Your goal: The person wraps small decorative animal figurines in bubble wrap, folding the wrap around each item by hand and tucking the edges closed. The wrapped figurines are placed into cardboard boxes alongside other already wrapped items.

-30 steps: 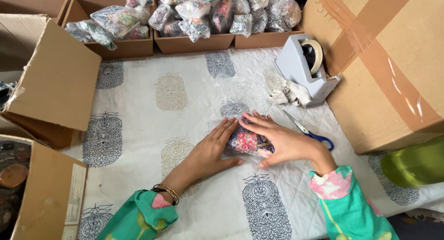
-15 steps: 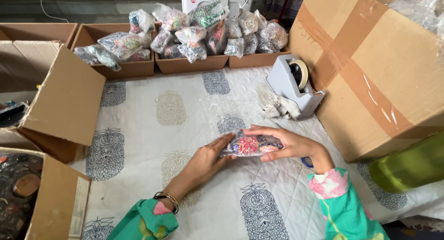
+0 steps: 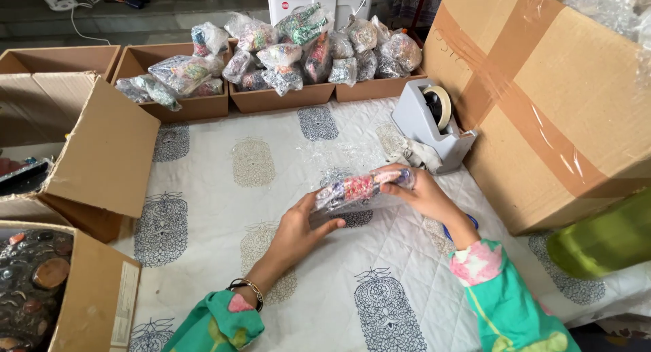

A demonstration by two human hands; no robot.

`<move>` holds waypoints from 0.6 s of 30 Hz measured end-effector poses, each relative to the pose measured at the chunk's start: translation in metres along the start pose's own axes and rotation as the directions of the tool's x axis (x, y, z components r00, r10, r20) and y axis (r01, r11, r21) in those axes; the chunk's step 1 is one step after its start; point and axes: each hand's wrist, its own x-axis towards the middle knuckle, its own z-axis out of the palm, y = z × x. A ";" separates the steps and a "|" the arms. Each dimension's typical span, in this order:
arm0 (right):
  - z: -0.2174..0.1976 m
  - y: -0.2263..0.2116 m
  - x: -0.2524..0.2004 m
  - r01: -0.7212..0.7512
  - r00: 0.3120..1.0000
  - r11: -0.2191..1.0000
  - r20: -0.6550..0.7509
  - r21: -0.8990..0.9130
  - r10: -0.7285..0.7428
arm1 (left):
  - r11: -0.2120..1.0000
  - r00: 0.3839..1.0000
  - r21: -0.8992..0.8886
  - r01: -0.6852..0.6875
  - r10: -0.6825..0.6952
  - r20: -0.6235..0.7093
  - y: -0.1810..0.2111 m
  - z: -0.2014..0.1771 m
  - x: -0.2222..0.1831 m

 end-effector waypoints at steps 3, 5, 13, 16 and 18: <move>0.008 0.006 0.003 -0.006 0.990 0.997 -0.142 -0.071 -0.004 | 1.000 0.997 0.031 -0.001 0.003 -0.071 -0.011 0.003 0.003; 0.011 0.004 0.004 -0.078 0.976 0.990 -0.211 -0.119 0.052 | 0.997 0.996 0.011 0.070 -0.069 -0.063 -0.015 0.003 0.005; 0.016 0.004 0.005 -0.041 0.978 0.988 -0.196 0.151 0.071 | 0.972 0.970 -0.102 0.210 -0.220 -0.107 -0.029 0.002 0.010; 0.018 -0.013 0.005 -0.022 0.976 0.981 -0.210 0.194 0.063 | 0.964 0.970 -0.151 0.218 -0.231 -0.077 -0.020 -0.002 0.007; 0.015 0.011 0.006 -0.044 0.977 0.969 -0.193 0.245 0.093 | 0.956 0.969 -0.188 0.224 -0.239 -0.057 -0.019 -0.004 0.007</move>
